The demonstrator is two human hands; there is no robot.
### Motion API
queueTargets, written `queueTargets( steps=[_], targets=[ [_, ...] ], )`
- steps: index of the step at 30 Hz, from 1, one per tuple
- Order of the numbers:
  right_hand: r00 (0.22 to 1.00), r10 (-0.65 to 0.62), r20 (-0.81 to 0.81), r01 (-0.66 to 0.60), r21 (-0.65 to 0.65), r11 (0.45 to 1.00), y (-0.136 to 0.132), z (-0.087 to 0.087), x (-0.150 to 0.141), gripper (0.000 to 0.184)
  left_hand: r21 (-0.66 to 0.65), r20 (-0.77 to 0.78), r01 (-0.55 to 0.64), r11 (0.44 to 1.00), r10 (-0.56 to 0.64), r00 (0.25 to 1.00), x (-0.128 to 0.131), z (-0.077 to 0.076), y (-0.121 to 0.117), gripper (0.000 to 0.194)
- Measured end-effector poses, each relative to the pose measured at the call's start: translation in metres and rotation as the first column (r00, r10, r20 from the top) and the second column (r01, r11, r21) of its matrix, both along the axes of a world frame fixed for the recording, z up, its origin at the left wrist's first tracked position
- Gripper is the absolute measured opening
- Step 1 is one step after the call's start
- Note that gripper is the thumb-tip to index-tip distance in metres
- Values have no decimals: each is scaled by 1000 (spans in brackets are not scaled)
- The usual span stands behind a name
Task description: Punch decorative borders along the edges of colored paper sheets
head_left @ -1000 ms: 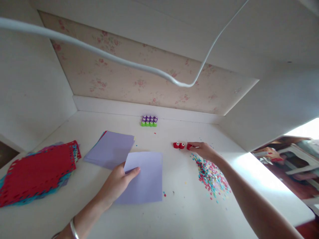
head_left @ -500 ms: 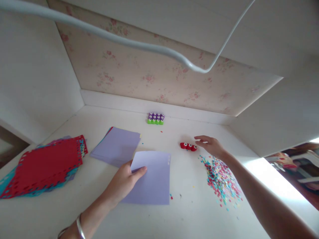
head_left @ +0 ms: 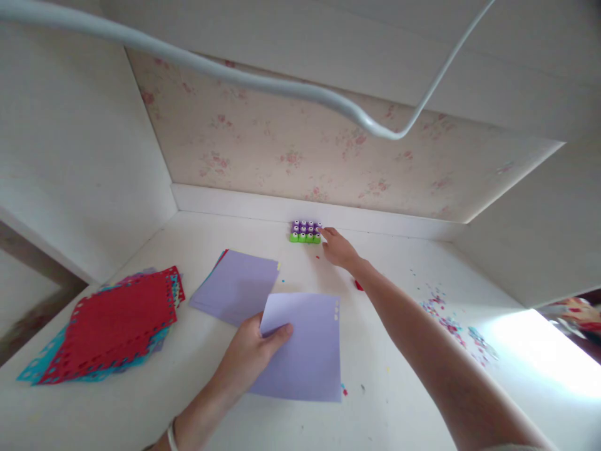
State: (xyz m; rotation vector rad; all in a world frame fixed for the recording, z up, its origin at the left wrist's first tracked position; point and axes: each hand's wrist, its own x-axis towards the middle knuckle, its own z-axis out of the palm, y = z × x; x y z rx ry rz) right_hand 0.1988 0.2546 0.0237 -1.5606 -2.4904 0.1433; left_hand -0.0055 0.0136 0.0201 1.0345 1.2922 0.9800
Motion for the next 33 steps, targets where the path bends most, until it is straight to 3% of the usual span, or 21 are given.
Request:
queueTargets(
  steps=[7, 15, 19, 23, 26, 29, 33],
  targets=[
    [993, -63, 96, 65, -18, 998, -2, 2, -3, 35, 10, -35, -81, 997, 81, 996, -1, -1, 1, 37],
    [988, -154, -26, 153, -36, 988, -23, 7, -1, 36, 59, -140, -39, 997, 47, 989, -1, -6, 2, 31],
    [976, -159, -149, 153, -52, 987, -66, 13, 16, 34, 184, -360, 16, 983, 52, 932, 3, -15, -3, 34],
    [918, -150, -367, 113, -120, 986, -133, 14, 45, 29, 333, -565, 54, 941, 153, 811, 11, -23, -15, 52],
    [920, -129, -371, 89, -123, 988, -179, 11, 60, 25, 325, -630, 71, 943, 159, 760, 16, -23, -23, 61],
    [916, -125, -381, 74, -145, 987, -206, 4, 66, 22, 272, -591, 56, 961, 120, 797, 18, -23, -24, 65],
    [888, -107, -447, 17, -200, 980, -216, -7, 68, 26, 217, -433, -19, 976, 113, 894, 18, -23, -17, 66]
  ],
)
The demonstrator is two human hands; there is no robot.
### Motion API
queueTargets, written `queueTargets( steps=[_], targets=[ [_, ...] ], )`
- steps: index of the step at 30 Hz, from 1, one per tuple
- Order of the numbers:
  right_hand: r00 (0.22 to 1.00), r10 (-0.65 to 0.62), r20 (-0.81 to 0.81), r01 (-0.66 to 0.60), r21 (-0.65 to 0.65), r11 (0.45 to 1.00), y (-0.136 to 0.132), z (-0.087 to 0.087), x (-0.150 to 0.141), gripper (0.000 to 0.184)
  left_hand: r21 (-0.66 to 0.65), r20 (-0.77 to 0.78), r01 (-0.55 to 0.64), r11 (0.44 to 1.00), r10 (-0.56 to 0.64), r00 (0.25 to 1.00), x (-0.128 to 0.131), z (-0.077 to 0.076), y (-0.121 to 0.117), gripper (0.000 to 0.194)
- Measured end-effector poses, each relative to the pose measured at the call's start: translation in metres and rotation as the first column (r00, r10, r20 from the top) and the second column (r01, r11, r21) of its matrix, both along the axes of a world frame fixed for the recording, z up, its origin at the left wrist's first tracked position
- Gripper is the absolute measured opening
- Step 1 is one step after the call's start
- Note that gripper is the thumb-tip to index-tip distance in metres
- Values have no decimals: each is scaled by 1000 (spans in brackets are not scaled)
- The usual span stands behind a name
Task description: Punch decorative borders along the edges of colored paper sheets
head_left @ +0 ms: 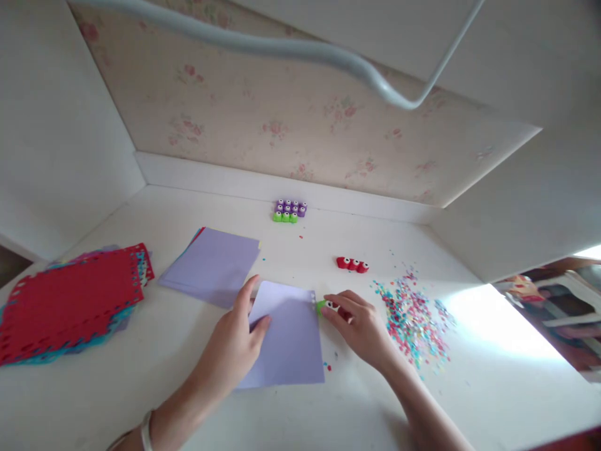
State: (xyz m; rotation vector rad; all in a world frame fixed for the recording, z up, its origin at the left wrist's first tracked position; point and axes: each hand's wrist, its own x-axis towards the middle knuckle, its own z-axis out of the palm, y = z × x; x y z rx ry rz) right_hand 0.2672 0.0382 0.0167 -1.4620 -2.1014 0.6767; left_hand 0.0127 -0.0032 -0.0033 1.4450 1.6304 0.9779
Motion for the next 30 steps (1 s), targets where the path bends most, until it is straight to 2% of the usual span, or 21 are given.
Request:
queueTargets(
  steps=[5, 9, 12, 16, 19, 22, 26, 30],
  targets=[
    [997, 64, -40, -65, -19, 998, -2, -2, 10, 24, -24, 220, -29, 999, 34, 975, -5, -1, 7, 54],
    [994, 29, -103, -38, -87, 996, -4, 2, 15, 24, -88, 281, -22, 996, 46, 959, -8, 2, 9, 42],
    [985, 3, -174, -26, -127, 992, -5, 3, 14, 26, -160, 350, -12, 987, 68, 934, -7, 8, 9, 43],
    [950, 38, -311, -60, -62, 996, -6, 3, 8, 30, -238, 513, 88, 967, 48, 857, -1, 19, 7, 46],
    [931, 65, -360, -94, -63, 994, -8, 6, 5, 30, -252, 613, 163, 954, 27, 789, 4, 24, 6, 49],
    [915, 88, -394, -100, -12, 995, -9, 7, 4, 26, -263, 609, 153, 953, 40, 792, 7, 26, 6, 49],
    [916, 107, -388, -65, 120, 991, -10, 2, 3, 24, -263, 588, 131, 956, 51, 807, 8, 26, 3, 48],
    [912, 141, -386, -80, 170, 982, -13, 4, 1, 23, -268, 638, 239, 933, -14, 770, 6, 27, 0, 52]
  ],
)
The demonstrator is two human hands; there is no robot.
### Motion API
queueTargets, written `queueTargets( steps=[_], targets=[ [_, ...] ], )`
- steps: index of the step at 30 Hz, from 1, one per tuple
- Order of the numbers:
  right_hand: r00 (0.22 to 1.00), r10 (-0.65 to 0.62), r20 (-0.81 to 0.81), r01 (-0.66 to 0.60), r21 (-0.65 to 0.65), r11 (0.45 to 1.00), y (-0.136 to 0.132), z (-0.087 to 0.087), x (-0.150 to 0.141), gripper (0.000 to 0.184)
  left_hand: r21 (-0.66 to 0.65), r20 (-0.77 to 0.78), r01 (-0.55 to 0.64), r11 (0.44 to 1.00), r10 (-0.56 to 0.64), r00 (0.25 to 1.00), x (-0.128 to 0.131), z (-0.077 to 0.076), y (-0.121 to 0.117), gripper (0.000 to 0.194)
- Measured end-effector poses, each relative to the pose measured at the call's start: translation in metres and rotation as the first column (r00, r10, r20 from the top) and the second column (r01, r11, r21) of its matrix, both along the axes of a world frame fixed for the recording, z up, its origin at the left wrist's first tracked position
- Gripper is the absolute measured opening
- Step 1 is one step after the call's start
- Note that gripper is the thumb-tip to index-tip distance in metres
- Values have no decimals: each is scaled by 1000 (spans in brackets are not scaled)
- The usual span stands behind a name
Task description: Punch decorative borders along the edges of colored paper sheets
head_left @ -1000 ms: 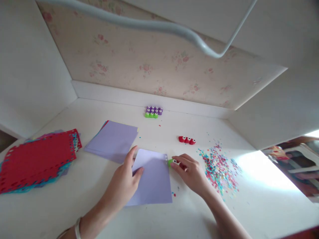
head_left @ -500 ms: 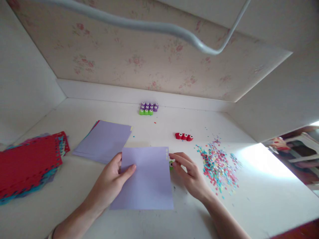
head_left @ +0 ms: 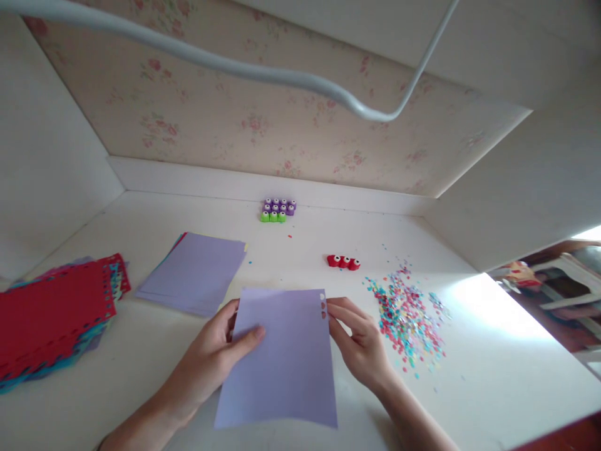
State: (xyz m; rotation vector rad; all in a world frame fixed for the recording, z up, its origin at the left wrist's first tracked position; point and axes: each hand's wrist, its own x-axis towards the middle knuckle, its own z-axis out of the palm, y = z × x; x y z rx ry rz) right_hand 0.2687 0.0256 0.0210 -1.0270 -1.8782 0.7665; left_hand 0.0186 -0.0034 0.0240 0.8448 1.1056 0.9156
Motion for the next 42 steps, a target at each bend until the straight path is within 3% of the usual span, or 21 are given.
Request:
queueTargets(
  steps=[2, 4, 7, 9, 12, 14, 17, 20, 25, 33, 42],
  targets=[
    [999, 37, -32, -37, -12, 999, -1, 6, -2, 21, -23, -7, 37, 999, -38, 999, -4, 0, 1, 53],
    [994, 96, -52, -97, -28, 995, 0, 16, -5, 21, 7, -88, -4, 1000, 5, 996, -9, 0, 3, 53],
    [975, 221, -2, -220, -96, 971, 2, 31, -13, 19, 196, -231, -71, 978, 117, 966, -18, 0, 5, 50],
    [948, 316, 45, -304, -172, 937, 3, 41, -21, 17, 290, -280, 1, 957, 84, 956, -23, 4, 3, 48],
    [899, 431, 77, -401, -255, 880, 4, 48, -37, 18, 309, -282, 153, 939, -63, 957, -25, 13, -3, 46],
    [877, 473, 83, -438, -267, 858, 4, 49, -47, 19, 324, -305, 200, 925, -98, 947, -25, 20, -6, 48],
    [868, 490, 79, -459, -248, 853, 2, 46, -59, 19, 354, -408, 250, 901, -92, 908, -24, 27, -7, 36],
    [870, 486, 83, -457, -234, 858, 1, 42, -65, 20, 355, -401, 277, 893, -122, 908, -23, 30, -7, 27],
    [891, 443, 96, -418, -202, 885, -1, 39, -67, 19, 312, -320, 266, 912, -163, 933, -23, 27, -7, 26],
    [860, 456, 228, -426, -169, 889, -1, 37, -64, 22, 267, -335, 320, 909, -224, 915, -21, 25, -8, 27],
    [854, 455, 254, -423, -171, 890, -4, 36, -62, 26, 249, -264, 315, 916, -249, 932, -15, 21, -8, 28]
  ],
)
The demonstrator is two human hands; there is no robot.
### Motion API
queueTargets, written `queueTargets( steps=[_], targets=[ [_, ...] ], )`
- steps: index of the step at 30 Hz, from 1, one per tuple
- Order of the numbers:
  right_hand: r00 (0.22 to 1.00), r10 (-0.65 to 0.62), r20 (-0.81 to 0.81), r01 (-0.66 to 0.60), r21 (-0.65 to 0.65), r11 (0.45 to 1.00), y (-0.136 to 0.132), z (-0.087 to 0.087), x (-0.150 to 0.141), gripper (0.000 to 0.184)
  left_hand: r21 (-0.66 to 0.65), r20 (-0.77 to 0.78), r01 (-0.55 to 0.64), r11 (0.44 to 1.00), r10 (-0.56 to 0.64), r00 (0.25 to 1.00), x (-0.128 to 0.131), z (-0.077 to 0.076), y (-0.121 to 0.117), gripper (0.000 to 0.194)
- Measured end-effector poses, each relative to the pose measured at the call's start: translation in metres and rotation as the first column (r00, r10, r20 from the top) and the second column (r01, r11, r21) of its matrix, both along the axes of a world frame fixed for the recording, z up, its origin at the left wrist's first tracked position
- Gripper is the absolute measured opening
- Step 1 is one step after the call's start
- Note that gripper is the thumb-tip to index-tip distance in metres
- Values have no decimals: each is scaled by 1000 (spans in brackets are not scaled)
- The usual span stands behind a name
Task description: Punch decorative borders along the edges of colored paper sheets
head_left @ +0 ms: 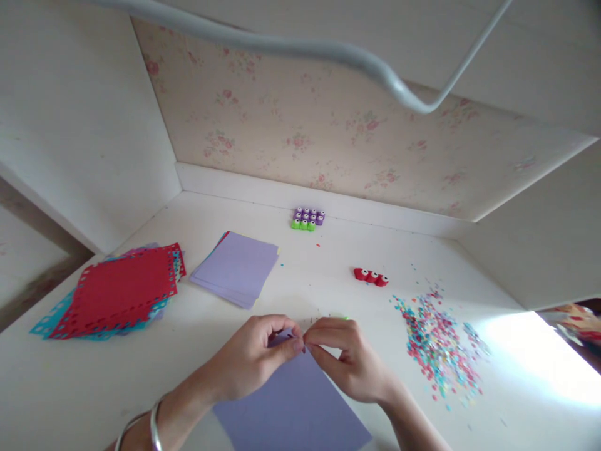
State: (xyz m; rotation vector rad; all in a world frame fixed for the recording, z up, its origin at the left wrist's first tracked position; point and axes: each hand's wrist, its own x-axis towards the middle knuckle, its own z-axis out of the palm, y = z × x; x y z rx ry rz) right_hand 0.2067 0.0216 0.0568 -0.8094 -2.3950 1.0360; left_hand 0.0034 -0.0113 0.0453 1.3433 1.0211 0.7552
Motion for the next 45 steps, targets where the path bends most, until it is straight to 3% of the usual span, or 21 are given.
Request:
queueTargets(
  steps=[10, 13, 15, 17, 21, 24, 26, 28, 30, 32, 35, 37, 39, 45],
  targets=[
    [1000, -15, -4, 15, -12, 1000, 1, 1, -3, 24, -15, 28, -18, 1000, 19, 999, -1, -2, 0, 35],
    [996, -88, -5, 88, -41, 995, 4, 4, 3, 24, -71, 54, -60, 996, 63, 997, -3, -3, 2, 38],
    [978, -206, -16, 206, -20, 978, 8, 6, 14, 23, -105, 53, -83, 991, 89, 995, -3, -4, 3, 39],
    [923, -383, -35, 384, 41, 922, 13, 5, 32, 22, -117, 35, -102, 988, 106, 994, -3, -3, 4, 39],
    [695, -718, 30, 706, 158, 690, 26, -4, 89, 30, -132, -9, -128, 983, 128, 992, -5, -2, 3, 35],
    [470, -849, 241, 766, 367, 528, 36, -14, 144, 29, -155, -58, -140, 978, 133, 989, -6, -4, 2, 37],
    [355, -871, 340, 730, 481, 485, 41, -19, 176, 28, -140, -91, -146, 979, 134, 987, -7, -7, 1, 40],
    [321, -877, 358, 684, 553, 476, 41, -21, 194, 37, -75, -121, -141, 987, 131, 984, -6, -12, 1, 41],
    [374, -875, 308, 670, 563, 484, 34, -21, 191, 41, 57, -162, -165, 985, 172, 972, -4, -17, 1, 37],
    [505, -830, 237, 678, 486, 551, 24, -19, 169, 40, 192, -200, -182, 964, 220, 955, -1, -21, 2, 34],
    [770, -611, 183, 553, 285, 783, 13, -18, 119, 37, 260, -233, -146, 955, 208, 950, 2, -26, 6, 28],
    [876, -447, 180, 404, 231, 885, 11, -21, 91, 37, 249, -255, -107, 963, 172, 952, 4, -28, 10, 22],
    [917, -364, 162, 333, 190, 924, 13, -27, 75, 33, 246, -286, -76, 966, 147, 947, 6, -30, 15, 21],
    [926, -373, 51, 373, 8, 928, 15, -45, 73, 27, 167, -241, 14, 986, 27, 970, 19, -36, 41, 25]
  ],
)
